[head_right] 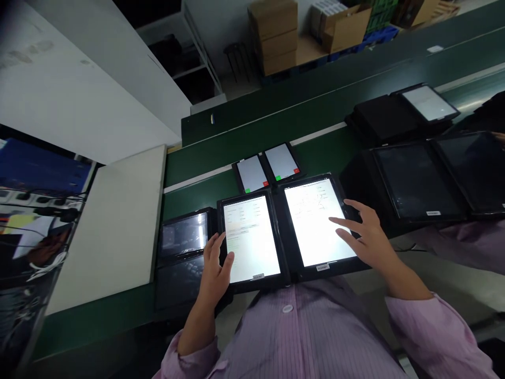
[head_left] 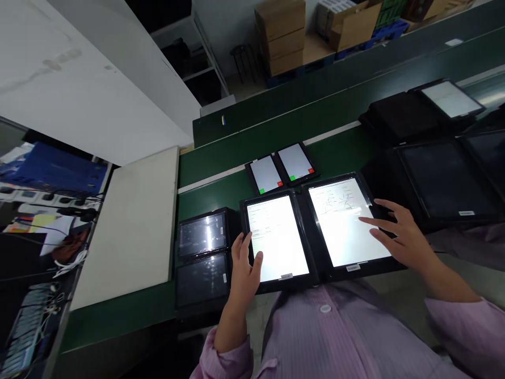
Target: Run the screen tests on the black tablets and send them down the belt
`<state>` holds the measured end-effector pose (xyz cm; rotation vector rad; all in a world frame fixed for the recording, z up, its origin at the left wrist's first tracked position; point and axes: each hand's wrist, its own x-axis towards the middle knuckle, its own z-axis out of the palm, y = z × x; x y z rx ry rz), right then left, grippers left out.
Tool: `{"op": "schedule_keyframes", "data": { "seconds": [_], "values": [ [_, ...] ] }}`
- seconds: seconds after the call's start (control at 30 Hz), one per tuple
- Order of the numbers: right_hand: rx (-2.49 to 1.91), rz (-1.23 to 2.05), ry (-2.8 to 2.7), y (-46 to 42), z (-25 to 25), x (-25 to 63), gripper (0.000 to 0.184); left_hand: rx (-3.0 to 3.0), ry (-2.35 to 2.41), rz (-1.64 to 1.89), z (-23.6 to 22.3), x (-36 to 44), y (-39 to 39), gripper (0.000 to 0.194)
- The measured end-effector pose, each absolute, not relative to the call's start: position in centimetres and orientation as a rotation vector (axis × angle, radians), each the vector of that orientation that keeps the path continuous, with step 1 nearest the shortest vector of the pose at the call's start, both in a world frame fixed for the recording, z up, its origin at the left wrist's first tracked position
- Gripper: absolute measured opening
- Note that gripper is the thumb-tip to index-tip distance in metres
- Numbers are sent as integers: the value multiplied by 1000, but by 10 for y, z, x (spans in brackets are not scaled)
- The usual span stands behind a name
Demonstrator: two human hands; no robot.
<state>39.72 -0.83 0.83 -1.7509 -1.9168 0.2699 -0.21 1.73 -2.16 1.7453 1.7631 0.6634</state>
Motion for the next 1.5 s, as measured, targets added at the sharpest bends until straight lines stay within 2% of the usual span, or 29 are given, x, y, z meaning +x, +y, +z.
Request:
{"op": "schedule_keyframes", "data": {
  "seconds": [0.2,0.3,0.4,0.43,0.5,0.57,0.63,0.77,0.87,0.93,1.03,1.13,1.33,1.5],
  "values": [
    [-1578,52,-2197,-27,15,389,34,1835,1670,665,-20,-4,-1,40],
    [-1501,50,-2237,-44,18,387,30,1926,1623,665,-24,-7,-19,34],
    [-1564,121,-2164,-56,15,386,29,1890,1659,628,-30,-9,-32,51],
    [-1646,152,-2087,-58,13,386,32,1861,1678,619,-32,-9,-34,62],
    [-1895,249,-1847,-57,12,384,51,1790,1706,637,-36,-9,-33,80],
    [-2165,396,-1565,-51,13,383,75,1684,1707,721,-39,-9,-30,83],
    [-2357,564,-1369,-44,18,382,85,1558,1687,830,-43,-8,-28,80],
    [-2513,714,-1305,-36,30,375,80,1530,1707,917,-42,-2,-29,73],
    [-2539,763,-1318,-34,34,365,80,1872,1784,938,-28,7,-32,68],
    [-2504,842,-1293,-32,34,359,80,2216,1644,947,-14,19,-30,61],
    [-2457,883,-1215,-27,33,355,78,2584,1222,748,1,46,-16,53],
    [-2439,889,-1142,-24,33,355,78,2667,1084,467,6,80,2,50],
    [-2320,960,-1006,-17,27,368,70,2393,1014,-116,27,123,15,62],
    [-2067,1179,-887,-7,23,376,59,2096,1015,-264,56,130,18,74]
  ]
}}
